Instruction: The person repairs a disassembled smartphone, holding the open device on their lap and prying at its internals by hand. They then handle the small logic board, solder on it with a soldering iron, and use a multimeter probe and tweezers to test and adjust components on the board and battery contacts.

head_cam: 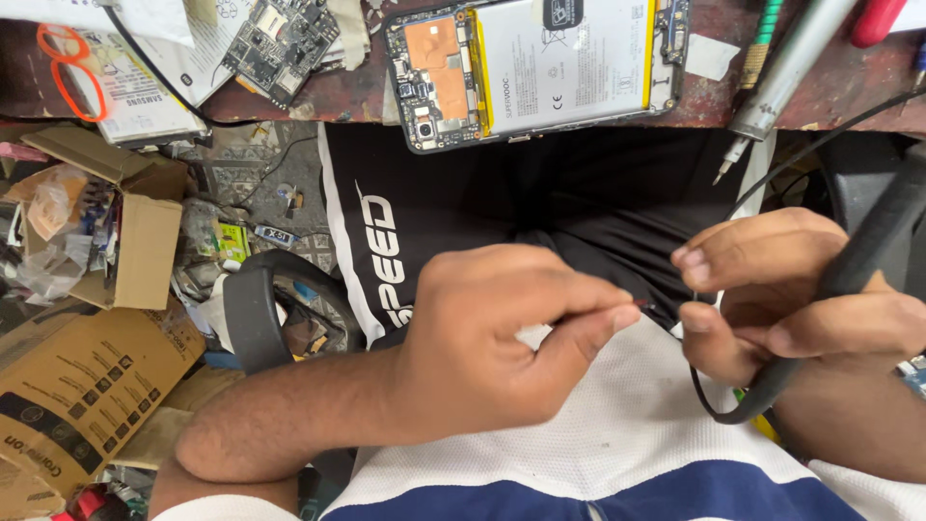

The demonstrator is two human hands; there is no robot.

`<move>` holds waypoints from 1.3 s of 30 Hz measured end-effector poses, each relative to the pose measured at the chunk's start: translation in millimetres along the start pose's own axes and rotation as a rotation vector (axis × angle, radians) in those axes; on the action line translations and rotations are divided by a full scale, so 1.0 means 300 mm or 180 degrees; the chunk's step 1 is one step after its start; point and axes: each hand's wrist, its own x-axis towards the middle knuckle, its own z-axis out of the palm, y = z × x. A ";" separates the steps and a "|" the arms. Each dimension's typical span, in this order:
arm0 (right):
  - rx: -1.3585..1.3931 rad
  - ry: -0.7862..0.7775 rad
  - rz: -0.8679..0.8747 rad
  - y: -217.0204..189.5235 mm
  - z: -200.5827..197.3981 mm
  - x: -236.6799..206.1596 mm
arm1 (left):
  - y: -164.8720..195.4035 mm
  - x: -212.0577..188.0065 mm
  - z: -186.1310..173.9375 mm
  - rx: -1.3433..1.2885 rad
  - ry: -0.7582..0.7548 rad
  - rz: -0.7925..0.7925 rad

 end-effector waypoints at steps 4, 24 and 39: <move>-0.0016 -0.0193 -0.0058 -0.023 0.014 0.045 | -0.049 0.026 0.020 -0.1828 -0.0011 -0.1806; -0.0323 0.0610 0.0148 -0.006 -0.037 0.006 | -0.050 0.035 0.036 -0.2170 -0.0226 -0.1645; -0.2454 0.1258 0.0506 0.036 -0.580 0.675 | 0.077 0.057 0.089 -0.2215 0.0056 -0.2361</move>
